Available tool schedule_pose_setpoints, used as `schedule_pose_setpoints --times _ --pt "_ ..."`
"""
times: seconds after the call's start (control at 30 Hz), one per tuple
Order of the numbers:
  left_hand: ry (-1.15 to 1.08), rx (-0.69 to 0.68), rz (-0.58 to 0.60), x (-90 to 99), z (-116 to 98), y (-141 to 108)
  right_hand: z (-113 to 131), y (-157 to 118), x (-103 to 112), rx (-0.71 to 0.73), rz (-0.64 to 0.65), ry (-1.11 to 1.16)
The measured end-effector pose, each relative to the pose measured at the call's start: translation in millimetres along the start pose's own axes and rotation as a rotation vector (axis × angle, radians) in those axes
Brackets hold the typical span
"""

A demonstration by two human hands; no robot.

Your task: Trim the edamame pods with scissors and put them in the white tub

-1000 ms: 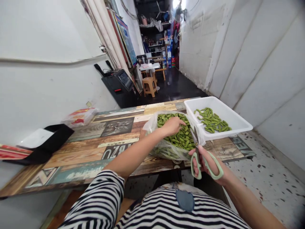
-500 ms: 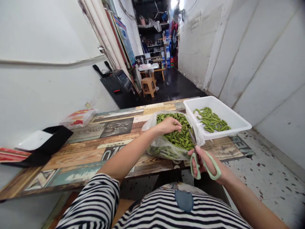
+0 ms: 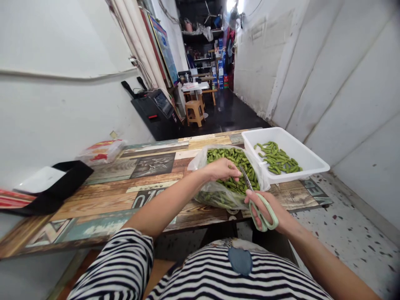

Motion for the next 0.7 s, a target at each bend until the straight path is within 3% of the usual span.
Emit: schedule_pose_setpoints --times 0.23,0.53,0.7 --pt "-0.241 0.067 -0.023 0.3 0 6 -2 -4 -1 -0.009 0.115 0.255" --pt "-0.339 -0.021 0.031 -15.5 -2 8 1 -9 -3 -0.010 0.132 0.274" --pt "-0.258 -0.032 0.061 -20.8 2 0 5 -8 -1 0.032 0.085 0.232"
Point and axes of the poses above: each hand's wrist, its own y-axis towards the middle knuckle, its own x-axis out of the back of the hand, z = x × y, the point moved 5 cm from there along y, towards the middle knuckle, and after that the axes turned 10 degrees about -z, right-handed, at the moved point
